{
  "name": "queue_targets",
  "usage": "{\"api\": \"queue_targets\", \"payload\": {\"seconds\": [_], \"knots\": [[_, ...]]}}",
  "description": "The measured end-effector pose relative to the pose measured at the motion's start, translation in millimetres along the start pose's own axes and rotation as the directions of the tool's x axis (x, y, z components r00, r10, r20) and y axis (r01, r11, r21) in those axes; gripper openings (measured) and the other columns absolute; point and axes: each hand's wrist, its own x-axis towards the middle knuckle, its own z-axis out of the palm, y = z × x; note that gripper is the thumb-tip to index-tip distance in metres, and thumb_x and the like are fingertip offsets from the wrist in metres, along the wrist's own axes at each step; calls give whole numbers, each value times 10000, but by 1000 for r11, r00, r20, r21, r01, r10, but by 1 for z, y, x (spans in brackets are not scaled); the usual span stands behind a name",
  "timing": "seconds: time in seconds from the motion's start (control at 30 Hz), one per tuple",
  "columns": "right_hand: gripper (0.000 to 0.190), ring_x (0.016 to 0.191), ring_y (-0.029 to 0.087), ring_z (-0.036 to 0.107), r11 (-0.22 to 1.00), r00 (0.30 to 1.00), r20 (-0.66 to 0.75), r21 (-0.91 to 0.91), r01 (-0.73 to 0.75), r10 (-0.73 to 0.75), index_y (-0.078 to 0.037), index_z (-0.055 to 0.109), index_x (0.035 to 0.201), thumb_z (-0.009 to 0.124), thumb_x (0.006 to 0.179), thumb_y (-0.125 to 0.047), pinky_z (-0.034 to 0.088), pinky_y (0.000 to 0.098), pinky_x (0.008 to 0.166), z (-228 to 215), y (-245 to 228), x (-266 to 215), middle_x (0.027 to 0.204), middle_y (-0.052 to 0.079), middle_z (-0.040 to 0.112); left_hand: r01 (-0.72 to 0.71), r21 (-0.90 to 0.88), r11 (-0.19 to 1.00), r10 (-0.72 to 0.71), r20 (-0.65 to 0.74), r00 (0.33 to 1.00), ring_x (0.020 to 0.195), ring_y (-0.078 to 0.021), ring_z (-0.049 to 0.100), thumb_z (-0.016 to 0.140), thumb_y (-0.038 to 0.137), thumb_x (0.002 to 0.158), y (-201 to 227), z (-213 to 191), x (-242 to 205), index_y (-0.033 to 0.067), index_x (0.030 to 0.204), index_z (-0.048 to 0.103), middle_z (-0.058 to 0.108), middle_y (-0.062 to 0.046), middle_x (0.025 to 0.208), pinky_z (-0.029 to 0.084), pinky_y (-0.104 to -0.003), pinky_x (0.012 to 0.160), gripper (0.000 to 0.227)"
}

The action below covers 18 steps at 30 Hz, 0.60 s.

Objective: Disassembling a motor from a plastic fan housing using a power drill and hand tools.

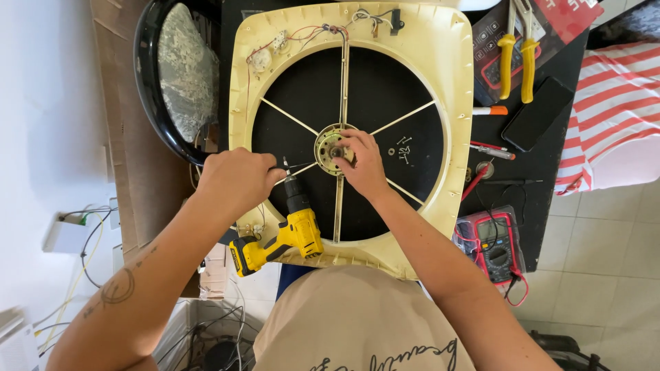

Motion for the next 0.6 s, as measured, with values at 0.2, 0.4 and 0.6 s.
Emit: {"api": "queue_targets", "payload": {"seconds": [0.2, 0.4, 0.6], "knots": [[157, 1295, 312, 583, 993, 994, -62, -75, 88, -92, -149, 735, 1081, 811, 944, -132, 458, 429, 1043, 5, -4, -3, 1367, 20, 606, -18, -3, 1000, 18, -55, 998, 915, -393, 790, 524, 460, 1052, 4, 7, -7, 227, 1231, 777, 790, -147, 930, 626, -508, 780, 387], [169, 1289, 274, 599, 974, 981, -102, -175, 145, -164, -165, 726, 1086, 806, 937, -152, 470, 397, 1038, 9, 4, -7, 1393, -10, 613, -67, -2, 998, 66, -125, 990, 885, -333, 793, 576, 432, 1044, 4, 26, -5, 228, 1200, 779, 791, -90, 888, 634, -475, 763, 327], [253, 1263, 278, 619, 964, 978, -127, -231, 135, -167, -179, 742, 1079, 839, 860, -100, 489, 401, 998, 12, 5, -7, 1359, -11, 622, -117, 42, 992, 123, -188, 975, 902, -286, 794, 628, 387, 1030, 11, 22, -9, 234, 1211, 782, 799, -68, 916, 636, -439, 798, 283]]}}
